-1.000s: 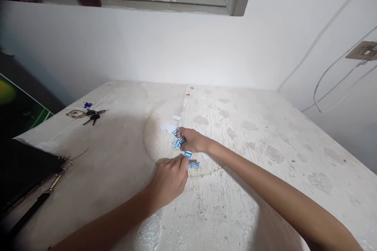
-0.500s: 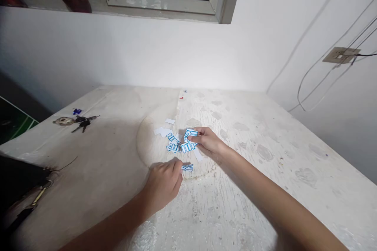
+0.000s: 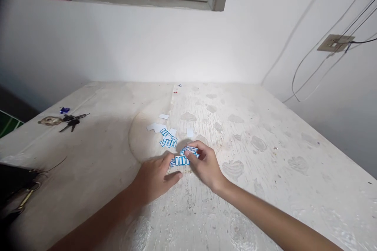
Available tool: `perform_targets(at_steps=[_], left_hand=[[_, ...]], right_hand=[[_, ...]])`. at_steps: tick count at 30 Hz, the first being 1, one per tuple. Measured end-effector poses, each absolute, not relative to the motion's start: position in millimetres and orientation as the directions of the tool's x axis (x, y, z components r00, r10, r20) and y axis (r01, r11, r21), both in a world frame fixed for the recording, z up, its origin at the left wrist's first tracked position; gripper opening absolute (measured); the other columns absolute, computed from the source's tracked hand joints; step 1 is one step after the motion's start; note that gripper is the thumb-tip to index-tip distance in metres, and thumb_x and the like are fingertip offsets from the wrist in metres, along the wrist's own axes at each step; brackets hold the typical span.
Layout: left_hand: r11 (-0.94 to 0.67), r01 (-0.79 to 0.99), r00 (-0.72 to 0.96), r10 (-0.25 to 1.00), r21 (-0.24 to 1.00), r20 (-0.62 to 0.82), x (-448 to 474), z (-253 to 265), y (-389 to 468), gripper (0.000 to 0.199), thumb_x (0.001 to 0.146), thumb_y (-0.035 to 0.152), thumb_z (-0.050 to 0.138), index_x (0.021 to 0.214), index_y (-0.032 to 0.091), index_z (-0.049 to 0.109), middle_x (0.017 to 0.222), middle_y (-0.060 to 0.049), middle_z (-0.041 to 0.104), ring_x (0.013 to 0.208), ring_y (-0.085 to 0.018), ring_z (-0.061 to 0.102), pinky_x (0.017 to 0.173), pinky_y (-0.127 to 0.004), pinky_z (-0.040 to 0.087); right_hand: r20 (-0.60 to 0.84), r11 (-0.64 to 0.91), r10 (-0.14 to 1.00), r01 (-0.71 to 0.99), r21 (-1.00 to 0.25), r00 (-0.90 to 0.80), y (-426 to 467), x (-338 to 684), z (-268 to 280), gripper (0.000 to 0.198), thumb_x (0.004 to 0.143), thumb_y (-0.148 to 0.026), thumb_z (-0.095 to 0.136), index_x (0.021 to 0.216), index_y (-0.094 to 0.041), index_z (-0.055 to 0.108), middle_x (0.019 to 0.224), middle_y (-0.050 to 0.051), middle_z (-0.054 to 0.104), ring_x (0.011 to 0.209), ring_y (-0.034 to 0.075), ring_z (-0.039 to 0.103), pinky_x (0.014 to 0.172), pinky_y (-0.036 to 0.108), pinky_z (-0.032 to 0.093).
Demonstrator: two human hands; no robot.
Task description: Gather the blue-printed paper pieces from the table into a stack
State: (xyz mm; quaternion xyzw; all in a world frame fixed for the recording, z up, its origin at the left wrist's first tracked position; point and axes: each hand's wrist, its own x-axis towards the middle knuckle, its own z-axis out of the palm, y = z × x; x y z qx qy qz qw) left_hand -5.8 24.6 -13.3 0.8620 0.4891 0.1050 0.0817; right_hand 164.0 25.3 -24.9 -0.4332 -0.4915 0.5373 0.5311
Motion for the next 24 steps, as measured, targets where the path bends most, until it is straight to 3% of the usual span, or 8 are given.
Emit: perform_targets(at_steps=[5, 8, 15, 21, 24], left_hand=[[-0.495, 0.836, 0.485, 0.868, 0.235, 0.103, -5.5, -16.1, 25.7, 0.022, 0.093, 0.029, 0.031, 0.088, 0.018, 0.05, 0.071, -0.001, 0.064, 0.064, -0.018, 0.061, 0.053, -0.026, 0.034], [-0.486, 0.844, 0.477, 0.873, 0.227, 0.097, -5.8, -18.8, 26.9, 0.02, 0.092, 0.025, 0.03, 0.09, 0.019, 0.05, 0.072, 0.0, 0.064, 0.063, -0.017, 0.061, 0.052, -0.026, 0.032], [-0.472, 0.854, 0.467, 0.881, 0.221, 0.075, -5.6, -19.2, 27.2, 0.016, 0.09, 0.024, 0.033, 0.088, 0.02, 0.048, 0.069, 0.001, 0.063, 0.061, -0.017, 0.059, 0.051, -0.027, 0.029], [-0.476, 0.852, 0.47, 0.879, 0.22, 0.083, -5.4, -19.1, 27.2, 0.016, 0.089, 0.023, 0.033, 0.087, 0.02, 0.049, 0.068, 0.001, 0.062, 0.061, -0.017, 0.06, 0.052, -0.028, 0.029], [-0.488, 0.837, 0.483, 0.872, 0.247, 0.084, -6.9, -17.1, 26.2, 0.013, 0.088, 0.026, 0.038, 0.092, 0.019, 0.049, 0.07, 0.001, 0.062, 0.062, -0.017, 0.06, 0.052, -0.028, 0.029]], right_hand=[[0.103, 0.103, 0.989, 0.001, -0.995, -0.103, 23.6, 165.4, -29.2, 0.015, 0.079, -0.033, 0.063, 0.083, -0.019, 0.06, 0.076, 0.002, 0.058, 0.068, 0.014, 0.05, 0.055, 0.025, 0.039], [0.112, 0.116, 0.989, 0.045, -0.992, -0.093, 24.8, 169.0, -26.5, 0.013, 0.079, -0.03, 0.065, 0.082, -0.019, 0.059, 0.073, 0.001, 0.056, 0.066, 0.012, 0.048, 0.054, 0.024, 0.038], [-0.01, -0.027, 0.989, -0.111, -0.993, -0.149, 28.5, 182.1, -13.5, 0.031, 0.077, -0.031, 0.067, 0.104, -0.025, 0.055, 0.067, -0.005, 0.049, 0.042, 0.004, 0.037, 0.036, 0.018, 0.027], [-0.079, -0.092, 0.976, -0.056, -0.994, -0.202, 24.9, 183.7, -11.3, 0.024, 0.075, -0.034, 0.068, 0.092, -0.019, 0.061, 0.057, -0.004, 0.054, 0.04, 0.008, 0.047, 0.039, 0.02, 0.038], [-0.051, -0.043, 0.979, 0.045, -0.998, -0.198, 20.0, 178.9, -15.2, 0.018, 0.079, -0.033, 0.064, 0.088, -0.018, 0.061, 0.06, -0.002, 0.056, 0.045, 0.008, 0.048, 0.042, 0.021, 0.039]])
